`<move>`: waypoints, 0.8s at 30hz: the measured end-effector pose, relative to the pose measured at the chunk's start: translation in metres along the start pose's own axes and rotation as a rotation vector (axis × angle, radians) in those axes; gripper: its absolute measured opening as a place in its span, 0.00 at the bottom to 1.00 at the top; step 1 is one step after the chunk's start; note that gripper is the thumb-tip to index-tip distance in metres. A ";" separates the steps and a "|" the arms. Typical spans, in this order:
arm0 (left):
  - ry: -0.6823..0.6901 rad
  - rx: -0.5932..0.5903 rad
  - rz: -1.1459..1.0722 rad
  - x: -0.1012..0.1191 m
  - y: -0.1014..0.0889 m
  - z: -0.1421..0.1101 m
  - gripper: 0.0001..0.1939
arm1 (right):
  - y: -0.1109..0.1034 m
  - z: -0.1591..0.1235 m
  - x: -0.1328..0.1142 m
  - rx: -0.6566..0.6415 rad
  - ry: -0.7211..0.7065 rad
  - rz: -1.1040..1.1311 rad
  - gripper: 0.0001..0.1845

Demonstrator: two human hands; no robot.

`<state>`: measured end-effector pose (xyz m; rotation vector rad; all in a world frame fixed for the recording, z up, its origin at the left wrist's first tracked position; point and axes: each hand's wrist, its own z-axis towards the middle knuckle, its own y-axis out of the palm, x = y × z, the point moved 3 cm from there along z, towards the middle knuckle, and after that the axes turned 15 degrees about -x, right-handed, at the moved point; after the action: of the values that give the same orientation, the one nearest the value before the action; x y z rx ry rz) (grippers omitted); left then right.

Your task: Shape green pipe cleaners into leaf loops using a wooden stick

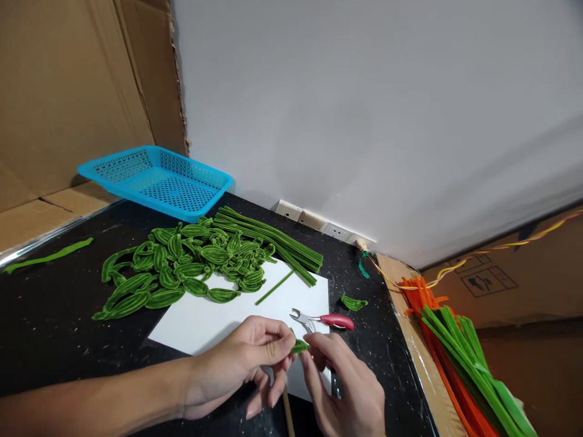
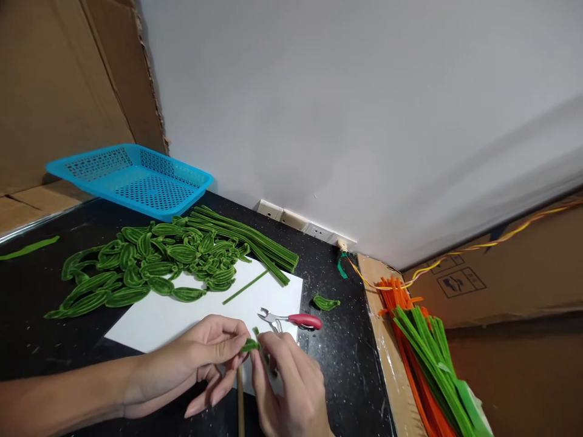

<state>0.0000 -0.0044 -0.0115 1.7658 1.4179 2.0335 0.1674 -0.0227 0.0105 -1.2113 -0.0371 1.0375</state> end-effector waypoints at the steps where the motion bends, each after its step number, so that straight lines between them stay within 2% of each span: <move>1: -0.010 -0.008 -0.010 0.001 0.001 0.000 0.21 | 0.001 0.000 0.000 0.002 -0.015 -0.054 0.13; 7: -0.011 0.025 0.023 -0.003 -0.001 0.000 0.21 | 0.003 0.001 -0.002 0.010 -0.066 -0.229 0.10; 13: -0.025 0.023 0.162 -0.008 -0.004 0.000 0.22 | 0.000 0.000 -0.006 -0.036 0.049 0.016 0.05; 17: 0.018 0.035 0.226 -0.007 -0.004 -0.001 0.22 | -0.004 0.004 -0.009 -0.072 0.130 0.127 0.08; 21: 0.079 0.079 0.241 -0.008 -0.007 0.000 0.23 | -0.002 0.007 -0.008 -0.071 0.070 0.155 0.07; 24: 0.039 0.103 0.262 -0.011 -0.011 0.002 0.25 | -0.001 0.005 -0.004 -0.059 0.043 0.138 0.08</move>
<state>0.0003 -0.0039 -0.0274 2.0626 1.3898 2.1638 0.1628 -0.0217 0.0151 -1.3030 0.0501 1.1365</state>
